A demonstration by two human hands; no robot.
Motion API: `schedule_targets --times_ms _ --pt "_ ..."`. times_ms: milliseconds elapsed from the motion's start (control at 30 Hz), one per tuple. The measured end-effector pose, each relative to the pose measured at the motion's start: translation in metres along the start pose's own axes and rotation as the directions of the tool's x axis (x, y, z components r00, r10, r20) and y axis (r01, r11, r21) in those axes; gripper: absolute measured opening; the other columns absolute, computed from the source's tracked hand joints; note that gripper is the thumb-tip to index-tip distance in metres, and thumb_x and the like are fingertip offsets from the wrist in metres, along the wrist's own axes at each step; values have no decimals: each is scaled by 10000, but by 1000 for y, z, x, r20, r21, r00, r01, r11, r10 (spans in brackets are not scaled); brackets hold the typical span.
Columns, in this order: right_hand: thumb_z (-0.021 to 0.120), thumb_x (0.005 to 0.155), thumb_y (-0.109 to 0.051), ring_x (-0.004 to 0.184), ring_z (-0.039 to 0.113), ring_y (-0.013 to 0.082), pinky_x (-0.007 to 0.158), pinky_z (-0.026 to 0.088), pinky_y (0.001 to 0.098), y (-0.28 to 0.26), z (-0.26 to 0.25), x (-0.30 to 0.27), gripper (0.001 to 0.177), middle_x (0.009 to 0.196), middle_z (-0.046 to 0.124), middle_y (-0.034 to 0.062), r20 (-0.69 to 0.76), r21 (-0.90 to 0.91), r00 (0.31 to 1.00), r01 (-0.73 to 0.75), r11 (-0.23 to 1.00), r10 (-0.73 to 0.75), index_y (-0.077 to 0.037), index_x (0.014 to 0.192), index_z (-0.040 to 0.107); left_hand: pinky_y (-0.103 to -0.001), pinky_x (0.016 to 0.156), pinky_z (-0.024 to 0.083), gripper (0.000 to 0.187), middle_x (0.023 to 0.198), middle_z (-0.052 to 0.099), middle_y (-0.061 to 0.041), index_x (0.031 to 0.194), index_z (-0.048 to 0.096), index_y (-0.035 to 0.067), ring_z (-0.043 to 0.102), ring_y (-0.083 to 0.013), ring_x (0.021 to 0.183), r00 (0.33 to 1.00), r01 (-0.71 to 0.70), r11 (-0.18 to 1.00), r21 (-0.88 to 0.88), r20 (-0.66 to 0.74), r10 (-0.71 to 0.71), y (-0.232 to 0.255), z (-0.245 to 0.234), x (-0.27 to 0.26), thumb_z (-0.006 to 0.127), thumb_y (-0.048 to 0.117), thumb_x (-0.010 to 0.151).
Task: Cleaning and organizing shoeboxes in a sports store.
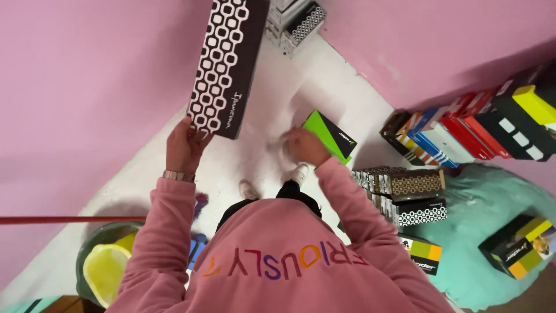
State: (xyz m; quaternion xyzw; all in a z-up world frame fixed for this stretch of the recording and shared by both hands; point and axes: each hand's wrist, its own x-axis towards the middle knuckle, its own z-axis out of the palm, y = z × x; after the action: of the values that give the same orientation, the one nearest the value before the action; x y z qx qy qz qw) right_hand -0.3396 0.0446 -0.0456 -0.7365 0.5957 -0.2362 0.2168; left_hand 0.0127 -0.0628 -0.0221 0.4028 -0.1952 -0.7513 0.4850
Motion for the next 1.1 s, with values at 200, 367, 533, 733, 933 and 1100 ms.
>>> schedule_targets --times_ms 200,367,533,733,933,1100 --pt "549 1111 -50 1057 646 164 959 539 312 25 -105 53 370 1272 667 92 -555 572 776 94 815 300 -4 1477 542 -412 1027 567 372 1150 727 -83 1260 622 26 705 -231 1108 955 272 959 -85 144 -258 -27 66 1 504 316 1059" --pt "523 991 11 1160 527 303 982 430 410 4 -125 64 587 1387 578 221 -444 569 795 -107 816 413 -58 1571 473 -425 1037 567 366 1153 720 -96 1250 619 29 692 -239 1107 942 309 951 -11 140 -305 -71 122 16 504 311 1047" --pt "618 882 12 1354 550 362 1144 432 431 18 -112 -7 592 1472 574 200 -366 242 930 70 968 24 -55 1465 541 -415 1018 571 328 1128 708 -100 1226 612 35 695 -232 1072 964 264 964 -25 51 -262 -110 158 54 522 299 1053" --pt "600 894 -157 1024 670 334 943 518 427 92 -139 -99 214 1067 756 107 -8 273 984 -171 946 181 -93 1027 754 -401 962 616 268 1078 681 -72 1219 590 19 677 -228 1036 983 181 979 91 -5 -181 -148 176 96 624 203 1027" --pt "500 885 -137 905 698 302 842 559 406 147 -154 -137 310 993 743 133 -87 421 846 -448 789 526 -64 1077 733 -397 902 627 338 1078 675 -64 1238 556 26 663 -223 993 974 200 954 226 -155 -167 -203 172 194 704 149 959" --pt "488 899 -139 938 727 275 848 564 365 174 -125 -126 385 1043 782 114 13 392 789 -570 722 615 -124 1076 829 -370 880 617 501 1131 691 -66 1359 528 21 677 -216 1007 961 244 940 240 -190 -201 -259 167 317 722 217 940"
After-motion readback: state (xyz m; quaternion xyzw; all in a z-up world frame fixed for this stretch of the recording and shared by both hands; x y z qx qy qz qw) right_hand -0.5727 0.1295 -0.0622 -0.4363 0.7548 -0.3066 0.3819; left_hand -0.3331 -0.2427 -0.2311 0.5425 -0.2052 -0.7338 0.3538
